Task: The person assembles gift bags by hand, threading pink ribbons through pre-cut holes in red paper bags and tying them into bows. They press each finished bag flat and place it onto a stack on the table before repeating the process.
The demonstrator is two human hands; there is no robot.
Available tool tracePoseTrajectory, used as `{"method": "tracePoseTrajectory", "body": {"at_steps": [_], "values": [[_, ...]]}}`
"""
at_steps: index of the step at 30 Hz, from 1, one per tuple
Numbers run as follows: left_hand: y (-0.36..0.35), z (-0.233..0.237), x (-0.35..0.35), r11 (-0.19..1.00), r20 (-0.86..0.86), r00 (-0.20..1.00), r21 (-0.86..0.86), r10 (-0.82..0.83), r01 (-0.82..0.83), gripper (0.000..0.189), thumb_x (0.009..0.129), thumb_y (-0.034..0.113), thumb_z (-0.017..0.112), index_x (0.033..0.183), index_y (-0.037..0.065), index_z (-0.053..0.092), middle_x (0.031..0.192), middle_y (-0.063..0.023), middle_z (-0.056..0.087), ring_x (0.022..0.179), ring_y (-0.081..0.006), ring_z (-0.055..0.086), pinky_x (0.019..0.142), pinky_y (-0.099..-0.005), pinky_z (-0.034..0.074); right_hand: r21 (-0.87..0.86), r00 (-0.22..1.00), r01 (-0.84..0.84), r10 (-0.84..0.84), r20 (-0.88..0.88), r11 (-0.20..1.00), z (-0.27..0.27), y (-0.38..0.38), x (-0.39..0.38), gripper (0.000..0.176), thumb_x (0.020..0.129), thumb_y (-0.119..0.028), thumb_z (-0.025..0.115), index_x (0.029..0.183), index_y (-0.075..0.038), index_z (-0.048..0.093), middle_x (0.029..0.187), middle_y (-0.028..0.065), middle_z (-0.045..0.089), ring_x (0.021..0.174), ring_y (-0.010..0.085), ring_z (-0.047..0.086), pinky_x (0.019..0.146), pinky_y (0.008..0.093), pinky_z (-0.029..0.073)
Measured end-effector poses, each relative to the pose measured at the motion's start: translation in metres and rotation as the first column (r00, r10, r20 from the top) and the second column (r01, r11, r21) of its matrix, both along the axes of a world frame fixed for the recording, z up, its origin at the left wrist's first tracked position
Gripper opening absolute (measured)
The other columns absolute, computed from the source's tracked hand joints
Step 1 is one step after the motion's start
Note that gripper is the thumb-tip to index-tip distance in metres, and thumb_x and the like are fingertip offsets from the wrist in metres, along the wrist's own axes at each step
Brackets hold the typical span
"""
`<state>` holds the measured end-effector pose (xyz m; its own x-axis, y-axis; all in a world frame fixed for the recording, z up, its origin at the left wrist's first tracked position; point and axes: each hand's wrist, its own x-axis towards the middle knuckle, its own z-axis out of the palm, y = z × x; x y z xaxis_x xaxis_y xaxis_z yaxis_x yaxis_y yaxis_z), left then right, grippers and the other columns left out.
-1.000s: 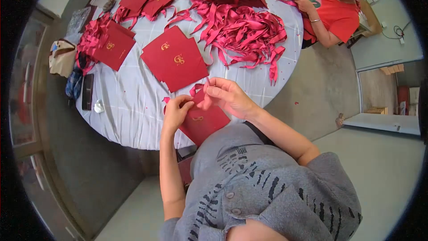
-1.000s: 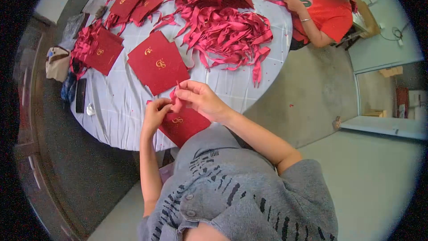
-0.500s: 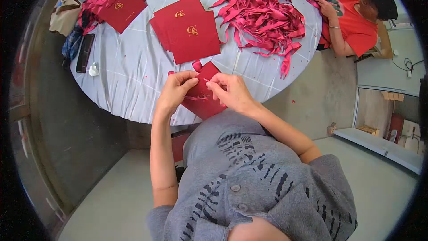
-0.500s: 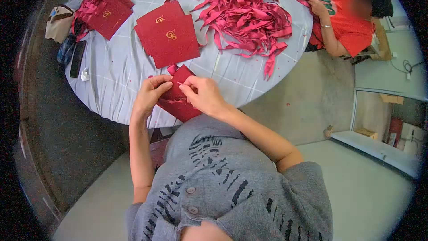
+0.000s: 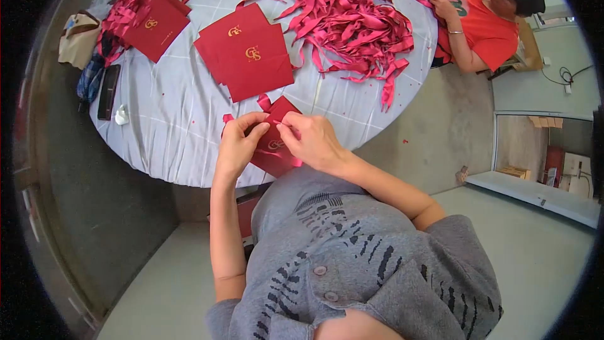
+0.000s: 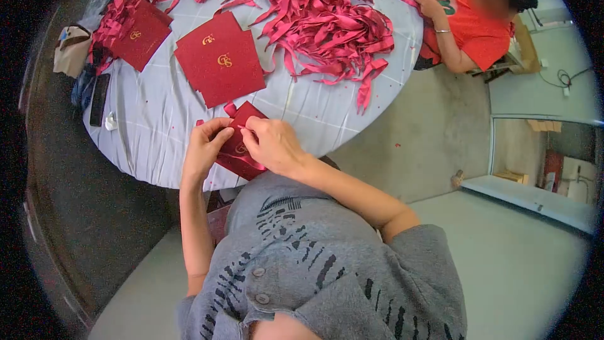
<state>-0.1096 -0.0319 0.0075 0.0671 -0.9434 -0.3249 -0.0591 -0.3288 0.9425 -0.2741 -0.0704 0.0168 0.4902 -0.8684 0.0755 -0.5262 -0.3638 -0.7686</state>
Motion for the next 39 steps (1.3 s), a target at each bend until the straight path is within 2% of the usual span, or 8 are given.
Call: {"method": "tracePoseTrajectory", "body": {"at_steps": [6, 10, 15, 23, 26, 33, 36, 39], "values": [[0.004, 0.0, -0.019, 0.982, 0.257, 0.962, -0.186, 0.092, -0.045, 0.021, 0.077, 0.003, 0.062, 0.097, -0.003, 0.062, 0.082, -0.0124, 0.065, 0.071, -0.0152, 0.061, 0.066, -0.0271, 0.048, -0.017, 0.996, 0.008, -0.01, -0.09, 1.0, 0.006, -0.001, 0.002, 0.017, 0.08, -0.016, 0.055, 0.07, -0.002, 0.054, 0.062, 0.0216, 0.057, 0.06, 0.04, 0.057, 0.053, 0.0485, 0.045], [0.005, 0.006, -0.029, 0.951, 0.411, 0.902, -0.308, 0.133, 0.0, 0.022, 0.075, -0.001, 0.058, 0.097, -0.002, 0.061, 0.087, -0.0177, 0.062, 0.08, -0.0316, 0.06, 0.072, -0.0349, 0.048, -0.004, 0.997, 0.044, -0.044, -0.063, 0.999, 0.0, -0.004, 0.003, 0.018, 0.077, -0.015, 0.054, 0.067, 0.0, 0.056, 0.06, 0.0219, 0.055, 0.055, 0.0393, 0.056, 0.051, 0.0453, 0.043], [0.003, 0.003, -0.032, 0.929, 0.452, 0.882, -0.367, 0.129, 0.052, 0.021, 0.074, -0.003, 0.057, 0.095, -0.002, 0.06, 0.085, -0.0181, 0.06, 0.081, -0.034, 0.057, 0.072, -0.0382, 0.045, 0.232, 0.997, 0.017, 0.003, -0.082, 0.973, 0.002, -0.015, 0.002, 0.021, 0.075, -0.016, 0.054, 0.066, 0.001, 0.059, 0.067, 0.0249, 0.058, 0.064, 0.0403, 0.059, 0.06, 0.0482, 0.046], [0.001, 0.006, -0.037, 0.9, 0.467, 0.873, -0.428, 0.14, 0.085, 0.019, 0.073, -0.004, 0.056, 0.092, -0.002, 0.059, 0.082, -0.018, 0.059, 0.079, -0.0347, 0.056, 0.071, -0.04, 0.045, -0.001, 0.991, -0.046, 0.045, -0.122, 0.999, -0.006, -0.011, -0.003, 0.018, 0.077, -0.015, 0.051, 0.068, 0.001, 0.056, 0.065, 0.0218, 0.057, 0.063, 0.04, 0.057, 0.057, 0.0472, 0.044], [0.002, 0.008, -0.037, 0.906, 0.467, 0.875, -0.414, 0.128, 0.088, 0.019, 0.073, -0.004, 0.056, 0.092, -0.003, 0.059, 0.081, -0.0178, 0.058, 0.079, -0.0348, 0.056, 0.07, -0.0401, 0.044, 0.28, 0.995, -0.098, 0.101, 0.003, 0.955, -0.008, -0.024, -0.007, 0.017, 0.077, -0.015, 0.052, 0.072, 0.001, 0.055, 0.066, 0.0218, 0.057, 0.067, 0.0389, 0.057, 0.059, 0.0473, 0.043], [0.002, 0.011, -0.04, 0.912, 0.539, 0.834, -0.39, 0.114, 0.127, 0.021, 0.073, -0.005, 0.056, 0.094, -0.003, 0.059, 0.084, -0.0179, 0.059, 0.08, -0.0339, 0.057, 0.073, -0.0374, 0.045, 0.071, 0.981, -0.097, 0.108, -0.164, 0.993, 0.0, -0.011, -0.004, 0.022, 0.077, -0.016, 0.05, 0.07, 0.004, 0.055, 0.071, 0.025, 0.058, 0.07, 0.0419, 0.058, 0.065, 0.0486, 0.045], [0.001, 0.012, -0.041, 0.909, 0.536, 0.834, -0.399, 0.129, 0.116, 0.02, 0.073, -0.005, 0.056, 0.093, -0.004, 0.059, 0.083, -0.0179, 0.059, 0.08, -0.0337, 0.057, 0.072, -0.0369, 0.045, 0.289, 0.989, -0.12, 0.141, -0.053, 0.95, 0.002, -0.024, -0.006, 0.022, 0.077, -0.015, 0.049, 0.07, 0.004, 0.055, 0.07, 0.0258, 0.057, 0.068, 0.0426, 0.058, 0.064, 0.0492, 0.045], [0.003, 0.009, -0.039, 0.91, 0.501, 0.854, -0.404, 0.139, 0.088, 0.02, 0.073, -0.005, 0.056, 0.092, -0.003, 0.059, 0.082, -0.0179, 0.059, 0.08, -0.0338, 0.057, 0.072, -0.0378, 0.045, 0.212, 0.987, -0.122, 0.141, -0.079, 0.97, 0.003, -0.021, -0.006, 0.021, 0.077, -0.014, 0.049, 0.07, 0.004, 0.055, 0.069, 0.0256, 0.057, 0.068, 0.0427, 0.057, 0.063, 0.0491, 0.045]]}}
